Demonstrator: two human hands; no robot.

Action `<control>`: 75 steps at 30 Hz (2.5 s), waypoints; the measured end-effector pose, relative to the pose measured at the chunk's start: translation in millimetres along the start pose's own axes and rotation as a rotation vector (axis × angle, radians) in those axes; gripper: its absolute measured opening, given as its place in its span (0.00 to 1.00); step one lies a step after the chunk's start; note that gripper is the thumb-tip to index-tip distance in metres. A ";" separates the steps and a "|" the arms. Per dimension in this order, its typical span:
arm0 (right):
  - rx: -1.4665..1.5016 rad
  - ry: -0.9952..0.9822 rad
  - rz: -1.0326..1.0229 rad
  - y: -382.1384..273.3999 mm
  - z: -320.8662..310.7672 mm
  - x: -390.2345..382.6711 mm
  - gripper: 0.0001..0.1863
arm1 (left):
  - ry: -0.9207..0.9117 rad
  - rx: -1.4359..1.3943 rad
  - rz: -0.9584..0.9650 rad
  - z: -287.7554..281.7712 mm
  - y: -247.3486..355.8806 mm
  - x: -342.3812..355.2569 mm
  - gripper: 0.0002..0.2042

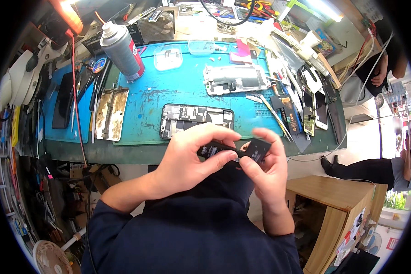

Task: The person removes a battery from a disassembled smartphone using a metal prying tool. They peel off the protective adhesive backing from the battery and then place it back into the phone's chassis, securing the connector with the tool.

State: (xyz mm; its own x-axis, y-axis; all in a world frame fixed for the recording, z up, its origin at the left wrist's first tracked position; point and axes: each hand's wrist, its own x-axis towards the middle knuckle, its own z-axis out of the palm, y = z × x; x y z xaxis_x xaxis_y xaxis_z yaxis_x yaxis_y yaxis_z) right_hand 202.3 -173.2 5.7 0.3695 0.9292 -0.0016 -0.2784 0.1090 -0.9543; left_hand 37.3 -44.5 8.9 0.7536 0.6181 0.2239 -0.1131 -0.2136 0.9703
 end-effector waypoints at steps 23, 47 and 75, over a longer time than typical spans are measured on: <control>-0.709 -0.285 -0.162 -44.2 -4.8 19.5 0.15 | -0.077 -0.560 -0.341 -8.4 5.1 -4.1 0.20; -0.212 -0.285 0.164 -29.8 -18.1 23.8 0.08 | -0.138 -0.652 -0.387 -14.1 -4.1 -2.8 0.21; -0.130 -0.352 -0.073 4.1 -23.5 23.8 0.11 | 0.037 -0.610 -0.235 -4.6 -3.0 -7.9 0.39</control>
State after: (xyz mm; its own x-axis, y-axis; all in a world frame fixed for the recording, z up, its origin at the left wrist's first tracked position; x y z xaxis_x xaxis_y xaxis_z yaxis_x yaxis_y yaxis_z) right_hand 230.7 -158.9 -5.3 0.0510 0.9876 0.1484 -0.1393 0.1542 -0.9782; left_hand 28.6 -45.3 4.6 0.7815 0.6238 -0.0076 -0.3037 0.3910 0.8688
